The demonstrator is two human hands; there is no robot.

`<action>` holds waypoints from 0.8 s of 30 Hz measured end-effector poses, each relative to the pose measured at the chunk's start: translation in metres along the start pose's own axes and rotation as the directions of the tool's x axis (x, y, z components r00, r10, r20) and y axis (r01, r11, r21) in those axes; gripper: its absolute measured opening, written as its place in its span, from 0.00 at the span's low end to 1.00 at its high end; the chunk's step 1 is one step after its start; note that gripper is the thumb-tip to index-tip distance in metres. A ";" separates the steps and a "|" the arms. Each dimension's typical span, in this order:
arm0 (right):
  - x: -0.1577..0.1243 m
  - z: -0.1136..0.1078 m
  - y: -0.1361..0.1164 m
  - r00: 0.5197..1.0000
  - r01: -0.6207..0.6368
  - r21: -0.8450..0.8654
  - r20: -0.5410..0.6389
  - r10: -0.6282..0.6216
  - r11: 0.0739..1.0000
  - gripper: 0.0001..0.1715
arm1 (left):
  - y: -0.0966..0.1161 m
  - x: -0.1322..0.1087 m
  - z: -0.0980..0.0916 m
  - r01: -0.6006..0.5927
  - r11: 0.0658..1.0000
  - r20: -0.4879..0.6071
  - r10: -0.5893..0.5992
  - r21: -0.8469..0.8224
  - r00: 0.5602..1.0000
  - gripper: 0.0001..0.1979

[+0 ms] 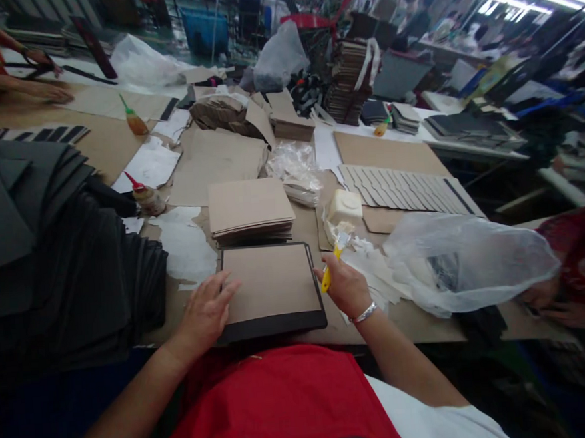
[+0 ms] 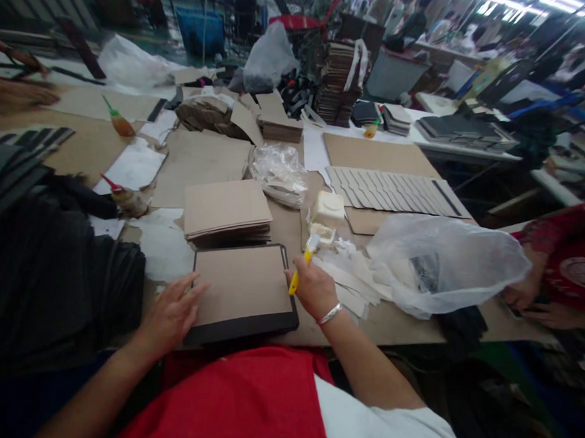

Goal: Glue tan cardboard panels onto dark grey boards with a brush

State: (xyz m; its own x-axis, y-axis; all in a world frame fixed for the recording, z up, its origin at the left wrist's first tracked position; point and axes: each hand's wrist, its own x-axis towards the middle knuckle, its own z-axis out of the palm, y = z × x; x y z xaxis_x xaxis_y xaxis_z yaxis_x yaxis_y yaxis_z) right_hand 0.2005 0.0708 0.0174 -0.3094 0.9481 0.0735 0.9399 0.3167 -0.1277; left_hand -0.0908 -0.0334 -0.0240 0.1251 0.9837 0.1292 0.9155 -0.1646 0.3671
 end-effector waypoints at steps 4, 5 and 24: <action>0.027 -0.028 -0.012 0.997 0.061 0.520 -0.064 -0.033 0.852 0.25 | 0.017 0.010 -0.003 -0.279 0.955 0.237 0.250 0.098 0.939 0.19; 0.036 -0.029 -0.023 0.999 0.052 0.670 -0.027 -0.046 0.740 0.27 | 0.019 0.012 -0.003 -0.296 0.948 0.263 0.258 0.115 0.930 0.19; 0.041 -0.025 0.037 0.950 -0.303 0.852 0.237 0.203 0.427 0.15 | 0.030 0.017 -0.004 -0.198 0.980 0.233 0.187 0.024 0.954 0.14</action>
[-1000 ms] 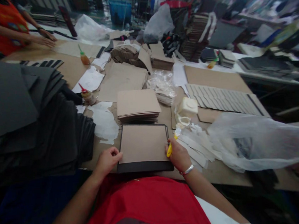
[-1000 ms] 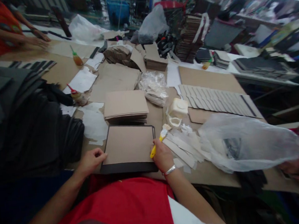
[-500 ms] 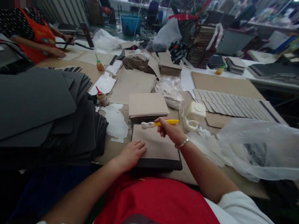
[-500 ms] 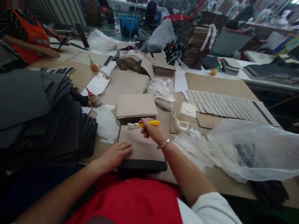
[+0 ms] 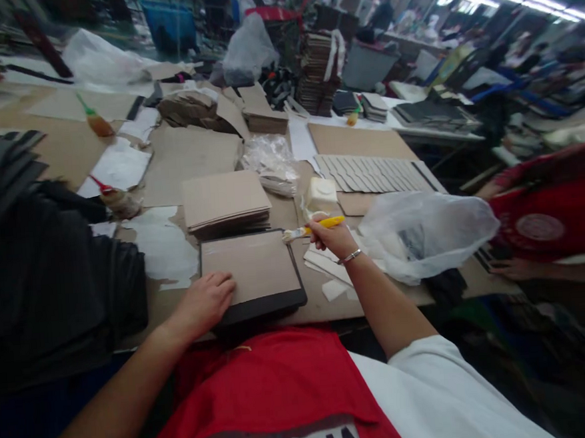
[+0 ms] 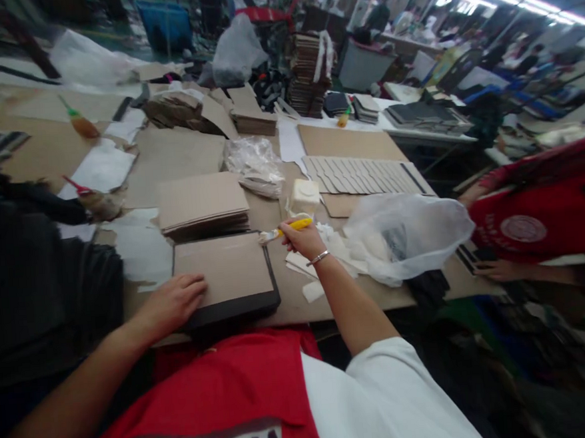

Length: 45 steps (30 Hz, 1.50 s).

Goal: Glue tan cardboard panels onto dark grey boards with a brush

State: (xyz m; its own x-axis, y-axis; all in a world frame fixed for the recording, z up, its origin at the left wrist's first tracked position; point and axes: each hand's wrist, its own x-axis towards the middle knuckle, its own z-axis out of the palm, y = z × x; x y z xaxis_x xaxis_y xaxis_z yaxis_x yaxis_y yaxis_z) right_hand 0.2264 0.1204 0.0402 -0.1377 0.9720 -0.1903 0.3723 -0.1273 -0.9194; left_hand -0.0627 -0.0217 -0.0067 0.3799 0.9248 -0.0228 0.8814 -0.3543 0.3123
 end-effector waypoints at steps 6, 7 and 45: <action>-0.040 -0.045 0.062 0.997 0.053 -0.157 -0.052 -0.062 0.986 0.25 | 0.022 0.024 0.006 0.037 0.987 0.007 -0.039 0.155 0.999 0.14; -0.043 -0.044 0.081 0.996 0.047 -0.286 -0.065 -0.068 0.957 0.23 | 0.028 0.027 0.007 0.040 0.984 -0.006 -0.040 0.172 0.999 0.15; -0.022 0.040 0.043 0.882 0.457 -0.467 0.128 -0.453 0.757 0.11 | 0.015 0.044 0.000 0.283 0.262 0.035 -0.674 -0.923 0.738 0.15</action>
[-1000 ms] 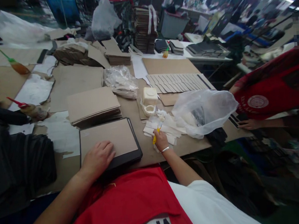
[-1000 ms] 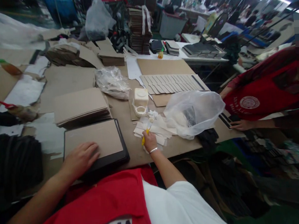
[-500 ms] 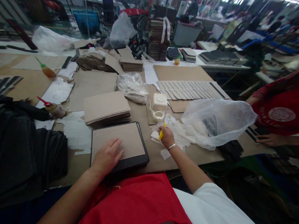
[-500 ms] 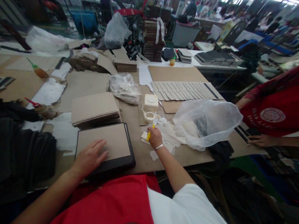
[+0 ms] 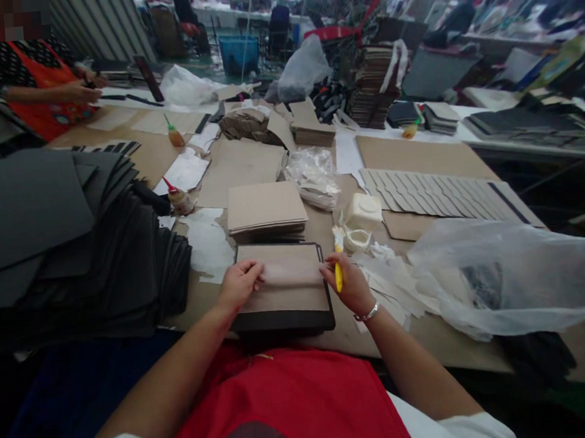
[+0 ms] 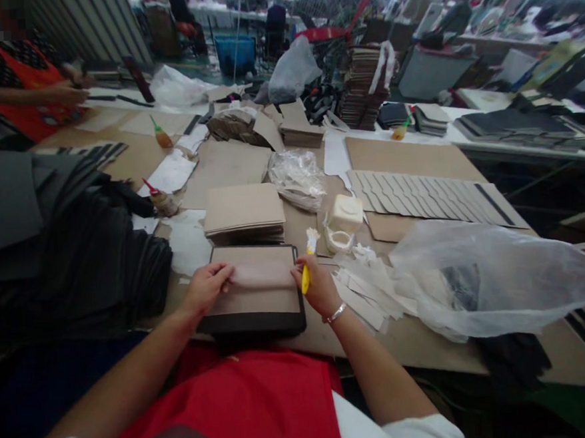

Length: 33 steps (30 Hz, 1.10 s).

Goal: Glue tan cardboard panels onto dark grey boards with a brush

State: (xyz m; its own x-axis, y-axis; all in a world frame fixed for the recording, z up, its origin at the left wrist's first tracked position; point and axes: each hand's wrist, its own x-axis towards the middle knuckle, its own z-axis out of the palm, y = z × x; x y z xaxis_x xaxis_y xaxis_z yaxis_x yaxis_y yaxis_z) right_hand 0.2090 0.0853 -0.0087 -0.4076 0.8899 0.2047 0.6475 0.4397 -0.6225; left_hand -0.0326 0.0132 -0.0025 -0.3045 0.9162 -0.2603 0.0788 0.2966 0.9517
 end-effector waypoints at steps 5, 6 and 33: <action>0.034 0.029 -0.001 0.993 -0.107 -0.098 -0.056 0.102 0.990 0.14 | -0.007 0.023 -0.039 -0.037 0.934 -0.193 0.112 0.354 0.975 0.15; 0.039 0.034 -0.003 0.993 -0.108 -0.123 -0.066 0.100 0.986 0.15 | -0.007 0.028 -0.041 -0.061 0.903 -0.207 0.162 0.426 0.965 0.14; 0.046 0.050 0.000 0.980 0.053 -0.472 -0.146 -0.137 0.880 0.18 | -0.017 0.045 -0.038 -0.241 0.427 -0.027 0.532 0.872 0.846 0.15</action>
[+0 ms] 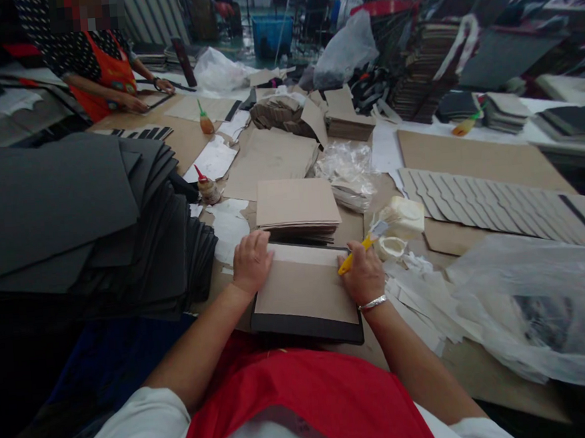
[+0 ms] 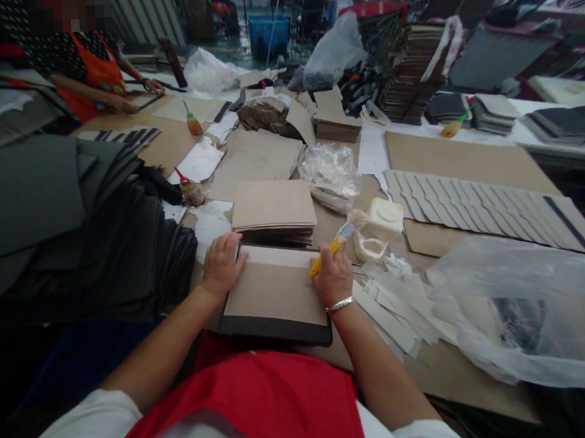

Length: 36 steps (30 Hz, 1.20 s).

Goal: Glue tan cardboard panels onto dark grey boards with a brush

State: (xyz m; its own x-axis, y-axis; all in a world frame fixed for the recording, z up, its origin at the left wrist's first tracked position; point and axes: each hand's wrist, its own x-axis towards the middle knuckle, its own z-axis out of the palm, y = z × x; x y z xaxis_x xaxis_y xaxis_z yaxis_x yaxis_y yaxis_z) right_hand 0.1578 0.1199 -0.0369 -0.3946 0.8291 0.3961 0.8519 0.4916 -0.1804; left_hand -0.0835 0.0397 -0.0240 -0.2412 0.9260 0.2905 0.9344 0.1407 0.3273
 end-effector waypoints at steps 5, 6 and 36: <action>-0.012 -0.001 0.002 0.929 0.343 0.125 0.104 -0.356 0.931 0.13 | 0.010 -0.017 -0.006 -0.312 0.946 0.305 0.275 0.083 0.912 0.19; -0.014 -0.003 0.006 0.930 0.344 0.103 0.099 -0.353 0.933 0.13 | 0.010 -0.020 -0.015 -0.271 0.955 0.328 0.219 0.122 0.919 0.19; 0.076 -0.116 -0.241 0.956 0.068 0.879 0.077 -0.282 0.472 0.14 | -0.030 -0.034 -0.261 -0.008 0.743 -0.172 0.166 0.669 0.971 0.17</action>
State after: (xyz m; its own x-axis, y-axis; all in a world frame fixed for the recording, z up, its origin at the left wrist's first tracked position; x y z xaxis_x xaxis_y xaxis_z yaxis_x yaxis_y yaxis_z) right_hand -0.0378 0.0337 0.1411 -0.6444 0.6746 0.3601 0.0722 0.5224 -0.8496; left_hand -0.1714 -0.0870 0.1910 -0.1246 0.8624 0.4907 0.8717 0.3314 -0.3611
